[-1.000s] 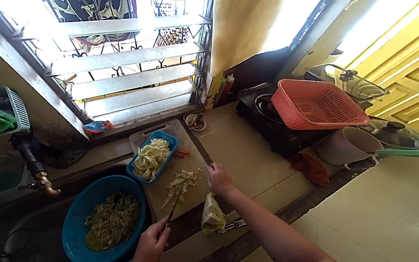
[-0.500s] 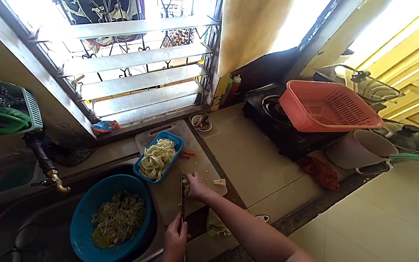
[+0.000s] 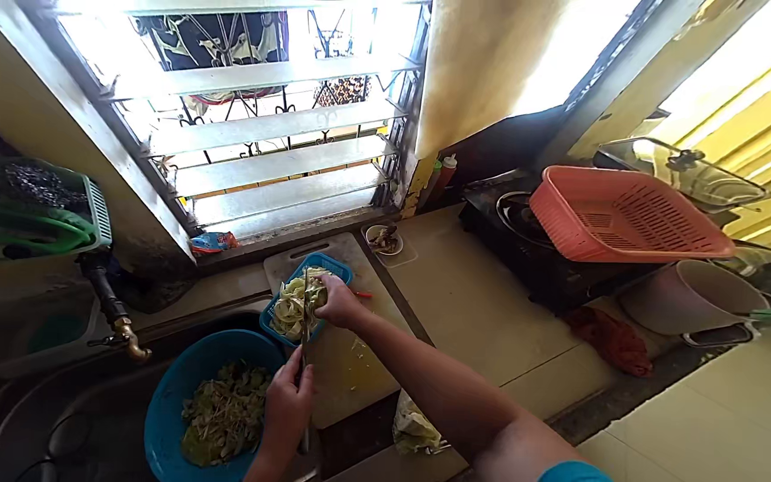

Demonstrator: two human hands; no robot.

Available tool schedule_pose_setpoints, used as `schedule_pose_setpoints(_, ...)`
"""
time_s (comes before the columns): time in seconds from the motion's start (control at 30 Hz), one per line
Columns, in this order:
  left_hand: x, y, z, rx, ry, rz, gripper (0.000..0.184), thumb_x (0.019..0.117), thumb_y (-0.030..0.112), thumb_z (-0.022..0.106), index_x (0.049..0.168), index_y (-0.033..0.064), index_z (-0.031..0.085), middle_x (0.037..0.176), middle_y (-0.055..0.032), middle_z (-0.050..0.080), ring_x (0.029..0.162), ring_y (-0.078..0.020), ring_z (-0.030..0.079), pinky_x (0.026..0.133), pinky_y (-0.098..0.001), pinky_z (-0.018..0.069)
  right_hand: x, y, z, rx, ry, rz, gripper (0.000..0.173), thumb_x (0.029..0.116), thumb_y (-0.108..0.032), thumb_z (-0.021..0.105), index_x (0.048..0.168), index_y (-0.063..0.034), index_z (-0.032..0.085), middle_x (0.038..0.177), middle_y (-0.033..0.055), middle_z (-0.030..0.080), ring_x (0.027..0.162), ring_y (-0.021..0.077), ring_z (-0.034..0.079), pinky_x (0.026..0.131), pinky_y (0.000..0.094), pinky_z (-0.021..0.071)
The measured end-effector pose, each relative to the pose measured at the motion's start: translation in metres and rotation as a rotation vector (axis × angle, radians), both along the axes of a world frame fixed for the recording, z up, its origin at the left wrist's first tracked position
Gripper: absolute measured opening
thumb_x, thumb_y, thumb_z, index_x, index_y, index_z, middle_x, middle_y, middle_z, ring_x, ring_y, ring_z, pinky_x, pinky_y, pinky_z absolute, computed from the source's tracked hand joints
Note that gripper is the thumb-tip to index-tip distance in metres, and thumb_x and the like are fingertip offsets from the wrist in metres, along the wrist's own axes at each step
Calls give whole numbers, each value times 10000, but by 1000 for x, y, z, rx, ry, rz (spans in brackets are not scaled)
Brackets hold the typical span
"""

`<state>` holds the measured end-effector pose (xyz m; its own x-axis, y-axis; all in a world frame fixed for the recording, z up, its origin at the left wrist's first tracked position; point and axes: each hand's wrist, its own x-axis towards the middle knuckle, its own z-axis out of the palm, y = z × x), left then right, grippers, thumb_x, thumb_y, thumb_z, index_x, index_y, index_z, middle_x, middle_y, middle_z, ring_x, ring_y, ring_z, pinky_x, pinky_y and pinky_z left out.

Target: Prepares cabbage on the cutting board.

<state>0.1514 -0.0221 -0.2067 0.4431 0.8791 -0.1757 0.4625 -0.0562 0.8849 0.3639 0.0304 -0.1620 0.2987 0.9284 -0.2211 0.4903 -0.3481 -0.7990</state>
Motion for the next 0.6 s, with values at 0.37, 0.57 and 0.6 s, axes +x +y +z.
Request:
schedule_pose_setpoints(0.37, -14, 29, 0, -143, 229, -92, 455, 1068, 266, 543, 1510, 158, 531, 1234, -98, 693, 850, -170, 724, 772, -357, 616, 48, 60, -27, -250, -484, 247, 449, 889, -18, 694, 1327, -109, 667, 1460, 163, 546, 1333, 362, 540, 1078, 564, 468)
schedule_pose_setpoints(0.57, -18, 39, 8, -123, 306, -146, 455, 1071, 282, 533, 1511, 167, 531, 1246, -112, 680, 892, -186, 718, 810, -365, 607, 51, 64, -10, -411, -458, 107, 496, 889, 9, 667, 1375, -40, 581, 1447, 268, 486, 1294, 428, 549, 1010, 573, 511)
schedule_pose_setpoints(0.6, -22, 41, 9, -112, 340, -160, 454, 1072, 284, 530, 1512, 171, 530, 1238, -114, 681, 890, -189, 717, 814, -363, 604, 52, 62, -8, -413, -454, 88, 499, 888, 16, 664, 1377, -31, 575, 1442, 269, 486, 1294, 425, 549, 1011, 565, 513)
